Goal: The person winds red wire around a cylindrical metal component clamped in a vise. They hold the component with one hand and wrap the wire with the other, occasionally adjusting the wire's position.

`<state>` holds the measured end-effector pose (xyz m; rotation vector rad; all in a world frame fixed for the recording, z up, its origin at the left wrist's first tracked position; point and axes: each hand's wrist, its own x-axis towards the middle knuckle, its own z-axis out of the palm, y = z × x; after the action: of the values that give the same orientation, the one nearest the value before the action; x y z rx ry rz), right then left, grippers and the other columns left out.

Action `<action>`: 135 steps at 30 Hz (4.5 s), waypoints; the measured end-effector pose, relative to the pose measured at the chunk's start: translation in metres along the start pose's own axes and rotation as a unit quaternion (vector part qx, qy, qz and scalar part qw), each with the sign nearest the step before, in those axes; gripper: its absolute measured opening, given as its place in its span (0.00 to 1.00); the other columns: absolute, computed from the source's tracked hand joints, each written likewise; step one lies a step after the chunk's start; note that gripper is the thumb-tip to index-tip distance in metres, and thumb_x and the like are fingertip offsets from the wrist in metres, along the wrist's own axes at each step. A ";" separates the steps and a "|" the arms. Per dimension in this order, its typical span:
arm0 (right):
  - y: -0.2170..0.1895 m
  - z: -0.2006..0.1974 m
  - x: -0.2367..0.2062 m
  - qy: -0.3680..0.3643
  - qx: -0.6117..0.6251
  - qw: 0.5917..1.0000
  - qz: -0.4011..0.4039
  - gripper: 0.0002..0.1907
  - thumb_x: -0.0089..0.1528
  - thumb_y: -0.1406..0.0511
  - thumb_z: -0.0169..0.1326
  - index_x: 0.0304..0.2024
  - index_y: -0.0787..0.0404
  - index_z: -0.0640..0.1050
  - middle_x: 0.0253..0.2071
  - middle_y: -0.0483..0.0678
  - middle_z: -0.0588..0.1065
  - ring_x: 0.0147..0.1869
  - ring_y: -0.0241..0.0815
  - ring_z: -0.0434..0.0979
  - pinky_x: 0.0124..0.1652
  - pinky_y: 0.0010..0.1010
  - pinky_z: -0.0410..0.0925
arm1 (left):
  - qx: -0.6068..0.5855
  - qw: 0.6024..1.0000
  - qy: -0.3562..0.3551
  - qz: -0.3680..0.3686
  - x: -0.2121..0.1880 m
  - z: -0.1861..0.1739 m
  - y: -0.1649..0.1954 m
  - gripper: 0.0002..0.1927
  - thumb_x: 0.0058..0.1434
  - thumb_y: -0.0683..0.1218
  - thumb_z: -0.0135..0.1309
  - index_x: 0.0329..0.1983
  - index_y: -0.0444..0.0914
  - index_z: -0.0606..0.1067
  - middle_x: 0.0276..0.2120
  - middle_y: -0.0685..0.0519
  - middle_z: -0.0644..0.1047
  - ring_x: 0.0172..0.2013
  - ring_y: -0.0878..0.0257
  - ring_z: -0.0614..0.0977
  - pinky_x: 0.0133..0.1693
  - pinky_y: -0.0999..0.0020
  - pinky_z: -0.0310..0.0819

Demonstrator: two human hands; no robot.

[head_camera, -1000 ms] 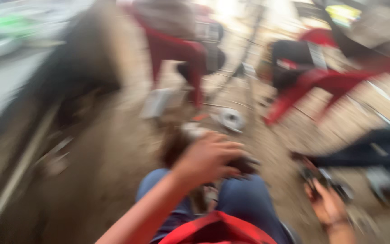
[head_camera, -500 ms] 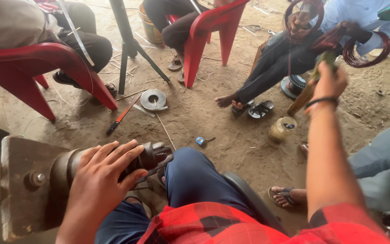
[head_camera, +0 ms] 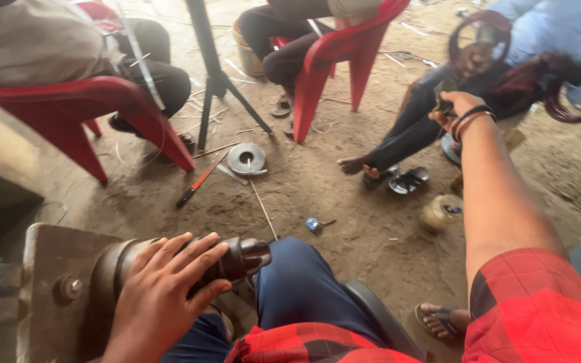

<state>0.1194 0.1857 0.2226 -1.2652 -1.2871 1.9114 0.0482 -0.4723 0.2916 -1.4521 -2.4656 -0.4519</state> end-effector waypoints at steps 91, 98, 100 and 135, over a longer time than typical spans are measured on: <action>0.063 0.223 -0.255 -0.269 -0.286 0.694 -0.603 0.11 0.66 0.75 0.63 0.50 0.61 0.81 0.43 0.46 0.79 0.46 0.33 0.77 0.46 0.27 0.70 | -0.176 0.976 0.120 -0.047 0.099 0.043 -0.037 0.09 0.63 0.41 0.50 0.45 0.42 0.77 0.38 0.50 0.83 0.43 0.49 0.83 0.40 0.53 0.75; 0.075 0.251 -0.237 -0.474 -0.280 0.686 -0.476 0.13 0.62 0.76 0.55 0.49 0.63 0.77 0.49 0.46 0.80 0.54 0.34 0.81 0.54 0.26 0.74 | -0.186 0.976 0.111 -0.035 0.107 0.039 -0.038 0.09 0.62 0.41 0.50 0.45 0.43 0.76 0.38 0.50 0.82 0.43 0.49 0.83 0.40 0.52 0.74; 0.078 0.245 -0.234 -0.483 -0.291 0.689 -0.456 0.12 0.64 0.75 0.58 0.50 0.63 0.77 0.47 0.46 0.80 0.52 0.33 0.81 0.51 0.26 0.73 | -0.186 0.975 0.114 -0.033 0.109 0.038 -0.037 0.10 0.62 0.41 0.50 0.45 0.42 0.76 0.37 0.49 0.82 0.43 0.49 0.83 0.41 0.52 0.74; 0.085 0.191 -0.259 -0.291 -0.366 0.600 -0.649 0.08 0.63 0.66 0.62 0.45 0.57 0.84 0.29 0.46 0.80 0.34 0.44 0.75 0.39 0.35 0.68 | -0.107 0.990 0.075 -0.042 0.106 0.045 -0.020 0.08 0.64 0.43 0.49 0.44 0.43 0.77 0.32 0.51 0.80 0.38 0.51 0.82 0.39 0.54 0.74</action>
<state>0.0692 -0.1395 0.2756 0.3702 -2.4362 0.5831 -0.0222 -0.3798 0.2855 -1.3360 -2.4251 -0.8356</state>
